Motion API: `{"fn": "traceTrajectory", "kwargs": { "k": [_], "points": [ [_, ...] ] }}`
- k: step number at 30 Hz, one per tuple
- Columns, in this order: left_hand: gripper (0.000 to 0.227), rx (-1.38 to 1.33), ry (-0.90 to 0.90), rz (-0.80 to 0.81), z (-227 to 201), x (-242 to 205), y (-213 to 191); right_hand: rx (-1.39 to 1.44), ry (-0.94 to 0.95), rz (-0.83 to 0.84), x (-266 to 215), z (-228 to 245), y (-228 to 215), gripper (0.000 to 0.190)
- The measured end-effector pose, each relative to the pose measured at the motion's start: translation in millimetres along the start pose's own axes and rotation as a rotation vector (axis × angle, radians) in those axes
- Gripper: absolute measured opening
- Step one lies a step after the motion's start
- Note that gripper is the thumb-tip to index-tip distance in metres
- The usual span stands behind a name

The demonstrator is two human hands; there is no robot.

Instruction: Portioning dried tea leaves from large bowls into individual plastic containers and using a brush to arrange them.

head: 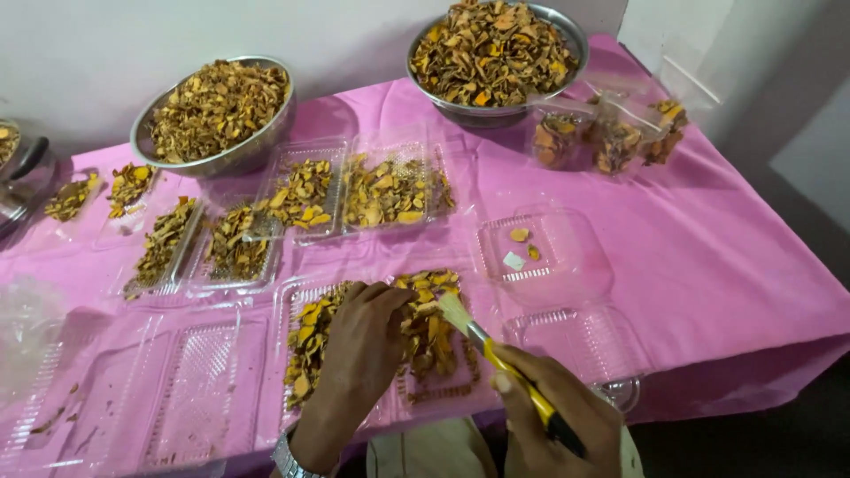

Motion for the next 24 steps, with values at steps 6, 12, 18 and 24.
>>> {"fn": "traceTrajectory", "kwargs": {
  "k": [6,12,18,24],
  "points": [
    [0.022,-0.369,-0.129,-0.014,-8.4,-20.4,-12.9,0.17,-0.116,0.013,-11.5,7.5,21.7,0.025],
    [0.013,-0.581,-0.22,-0.002,5.4,-29.1,-19.9,0.13,0.022,-0.082,-28.6,-1.0,28.5,0.026],
    [0.015,-0.755,-0.407,0.131,4.5,-35.5,-21.9,0.145,-0.059,-0.023,-22.4,-1.1,16.8,0.02],
    [0.02,-0.788,-0.379,0.118,3.6,-40.2,-23.3,0.038,0.056,0.034,-18.6,-18.7,3.6,0.028]
  ]
}}
Point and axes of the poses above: each hand's wrist, its own x-axis towards the middle knuckle, its own y-axis out of the palm, z = x × y, the point moved 3 cm from there along x, towards the middle knuckle, and after that the axes turned 11 degrees about -y, right-handed, at the moved point
